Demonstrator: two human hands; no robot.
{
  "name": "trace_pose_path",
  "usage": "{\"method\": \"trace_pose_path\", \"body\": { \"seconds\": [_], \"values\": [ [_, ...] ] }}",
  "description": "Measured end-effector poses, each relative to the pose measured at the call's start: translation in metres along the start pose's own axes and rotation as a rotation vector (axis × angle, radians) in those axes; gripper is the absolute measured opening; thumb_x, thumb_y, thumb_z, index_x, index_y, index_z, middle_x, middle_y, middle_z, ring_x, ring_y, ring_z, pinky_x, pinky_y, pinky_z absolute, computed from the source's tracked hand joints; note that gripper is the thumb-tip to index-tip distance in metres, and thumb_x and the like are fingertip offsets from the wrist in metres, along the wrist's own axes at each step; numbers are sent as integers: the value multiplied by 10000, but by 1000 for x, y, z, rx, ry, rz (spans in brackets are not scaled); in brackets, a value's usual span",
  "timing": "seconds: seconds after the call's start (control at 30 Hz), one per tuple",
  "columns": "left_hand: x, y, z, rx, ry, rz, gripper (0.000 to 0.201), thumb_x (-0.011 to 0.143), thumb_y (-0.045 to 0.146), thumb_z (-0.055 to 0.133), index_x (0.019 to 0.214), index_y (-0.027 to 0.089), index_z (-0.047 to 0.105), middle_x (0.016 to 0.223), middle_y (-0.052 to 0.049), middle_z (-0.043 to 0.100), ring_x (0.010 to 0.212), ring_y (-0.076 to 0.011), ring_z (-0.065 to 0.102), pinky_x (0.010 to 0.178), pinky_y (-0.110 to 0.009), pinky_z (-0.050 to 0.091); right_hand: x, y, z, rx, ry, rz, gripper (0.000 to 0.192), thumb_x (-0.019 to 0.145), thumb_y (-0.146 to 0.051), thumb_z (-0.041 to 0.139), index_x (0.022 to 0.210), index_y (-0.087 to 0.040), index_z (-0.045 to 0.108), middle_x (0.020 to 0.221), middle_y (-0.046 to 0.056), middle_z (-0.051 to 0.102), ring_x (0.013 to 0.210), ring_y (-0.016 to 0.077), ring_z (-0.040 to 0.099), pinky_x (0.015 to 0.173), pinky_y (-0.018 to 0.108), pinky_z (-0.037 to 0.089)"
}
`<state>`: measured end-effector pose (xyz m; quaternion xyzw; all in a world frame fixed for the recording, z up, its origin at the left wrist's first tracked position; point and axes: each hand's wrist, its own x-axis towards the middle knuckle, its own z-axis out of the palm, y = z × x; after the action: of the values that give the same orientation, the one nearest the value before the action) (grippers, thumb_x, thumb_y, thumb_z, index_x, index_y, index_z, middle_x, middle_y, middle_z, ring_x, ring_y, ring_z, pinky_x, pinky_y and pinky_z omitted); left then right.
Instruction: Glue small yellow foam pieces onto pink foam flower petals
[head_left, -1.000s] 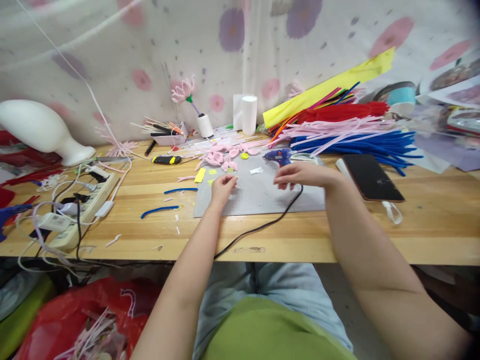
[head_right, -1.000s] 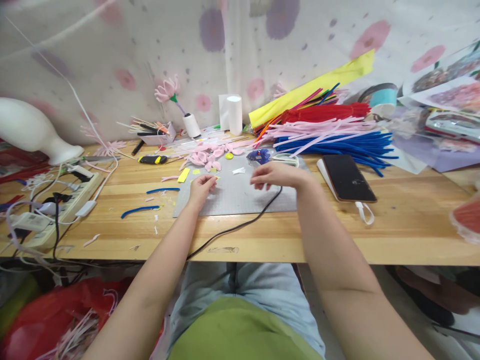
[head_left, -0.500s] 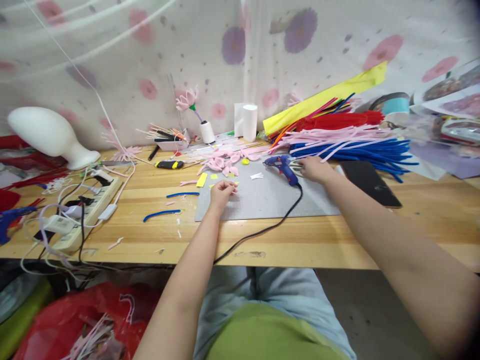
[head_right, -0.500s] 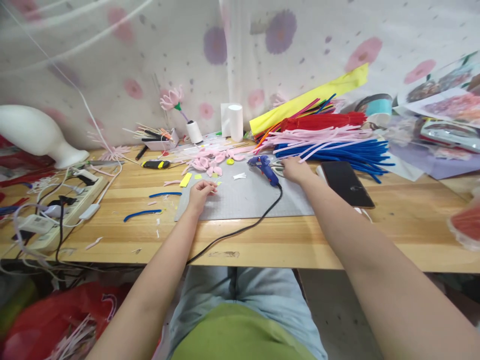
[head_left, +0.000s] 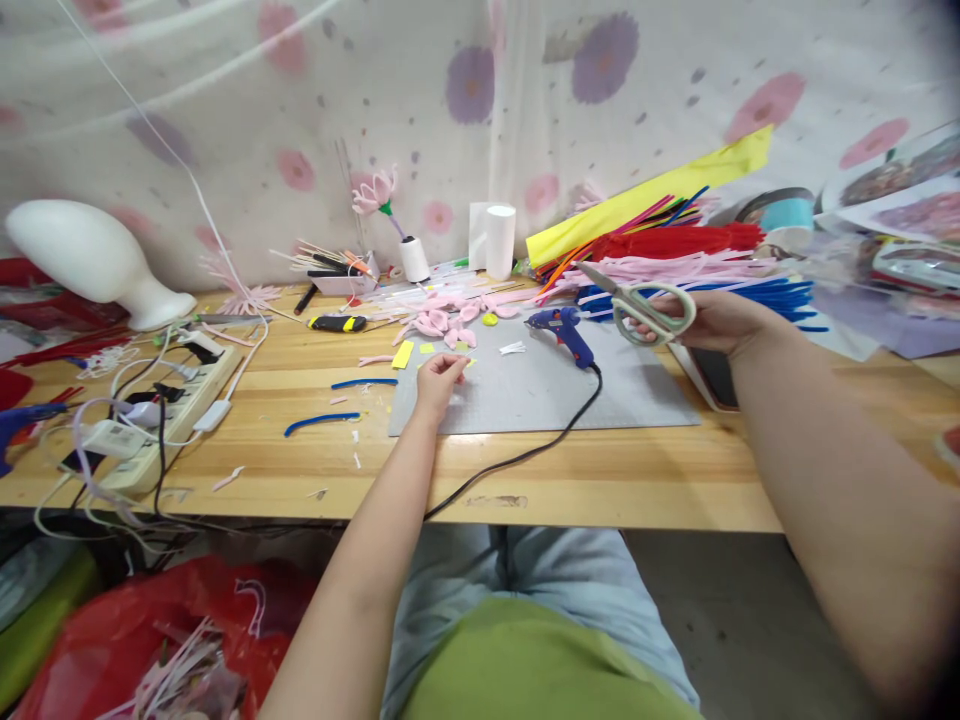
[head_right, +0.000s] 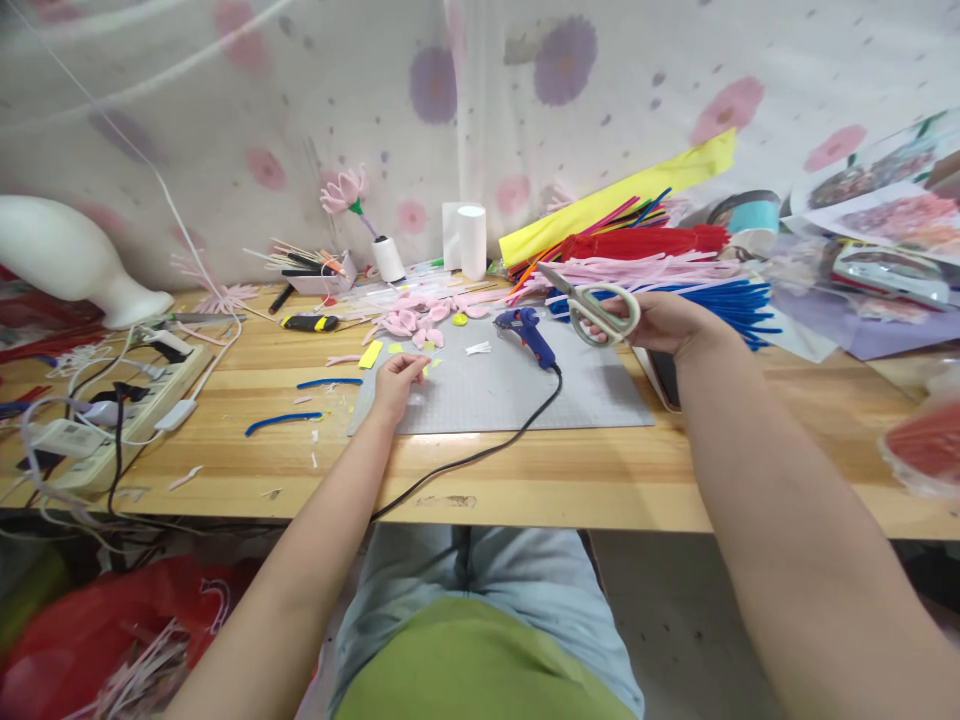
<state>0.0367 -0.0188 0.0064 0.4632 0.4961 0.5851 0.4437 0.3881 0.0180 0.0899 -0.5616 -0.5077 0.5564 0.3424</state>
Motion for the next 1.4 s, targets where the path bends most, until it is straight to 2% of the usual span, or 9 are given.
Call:
{"method": "trace_pose_path", "body": {
  "seconds": [0.1, 0.17, 0.23, 0.3, 0.37, 0.5, 0.63, 0.8, 1.4],
  "values": [
    [0, 0, -1, -18, 9, -3, 194, 599, 312, 704, 620, 151, 598, 496, 55, 512, 474, -59, 451, 538, -221, 364, -10, -13, 21, 96, -8, -191, 369, 961, -159, 265, 995, -106, 629, 923, 123, 655, 664, 41, 557, 684, 335, 382],
    [0, 0, -2, -50, 15, -12, 193, 589, 312, 706, 630, 150, 610, 504, 51, 523, 478, -59, 453, 538, -220, 367, -15, -20, 43, 101, -47, -289, 167, 886, -238, 495, 976, -146, 602, 871, 77, 655, 615, 51, 540, 649, 306, 396],
    [0, 0, -3, -89, 18, -17, 185, 580, 308, 703, 629, 151, 618, 512, 44, 539, 483, -61, 457, 537, -220, 371, -18, -25, 72, 59, -101, -345, 271, 716, -338, 699, 885, -157, 590, 743, 30, 625, 544, 66, 507, 543, 251, 373],
    [1, -1, -3, -118, 19, -17, 171, 574, 298, 701, 622, 154, 623, 516, 38, 547, 486, -63, 459, 533, -220, 376, -20, -23, 104, -20, -148, -364, 365, 648, -448, 724, 827, -169, 570, 670, 10, 593, 509, 80, 489, 480, 228, 342],
    [1, -2, -3, -133, 24, -18, 156, 572, 286, 698, 628, 156, 631, 520, 35, 549, 492, -67, 465, 525, -220, 380, -18, -14, 134, -199, -166, -407, 407, 620, -492, 719, 834, -186, 556, 720, 16, 613, 571, 113, 525, 513, 240, 368],
    [1, -2, -3, -190, 78, -36, 128, 570, 249, 677, 636, 158, 615, 650, 8, 619, 512, -68, 477, 506, -224, 392, -4, 13, 170, -717, 5, -587, 445, 643, -521, 674, 916, -192, 548, 813, 42, 632, 694, 172, 554, 596, 270, 374],
    [3, -2, -4, -213, 170, -31, 64, 579, 193, 635, 608, 156, 591, 578, 32, 566, 488, -61, 457, 501, -216, 384, 13, 36, 175, -1000, 32, -732, 456, 715, -516, 602, 989, -157, 540, 881, 85, 637, 774, 204, 554, 643, 281, 349],
    [5, -4, -3, -151, 235, 5, 87, 609, 204, 655, 643, 147, 600, 592, 39, 561, 482, -44, 440, 506, -205, 376, 16, 44, 173, -1137, 42, -705, 467, 752, -532, 559, 1013, -145, 540, 860, 87, 647, 765, 207, 558, 606, 276, 298],
    [2, -8, -5, -34, 104, 65, 74, 626, 207, 625, 610, 170, 564, 495, 57, 509, 445, -63, 455, 498, -213, 378, 17, 45, 167, -1198, 105, -700, 420, 775, -529, 544, 980, -163, 553, 854, 80, 667, 777, 220, 580, 584, 277, 257]
  ]
}}
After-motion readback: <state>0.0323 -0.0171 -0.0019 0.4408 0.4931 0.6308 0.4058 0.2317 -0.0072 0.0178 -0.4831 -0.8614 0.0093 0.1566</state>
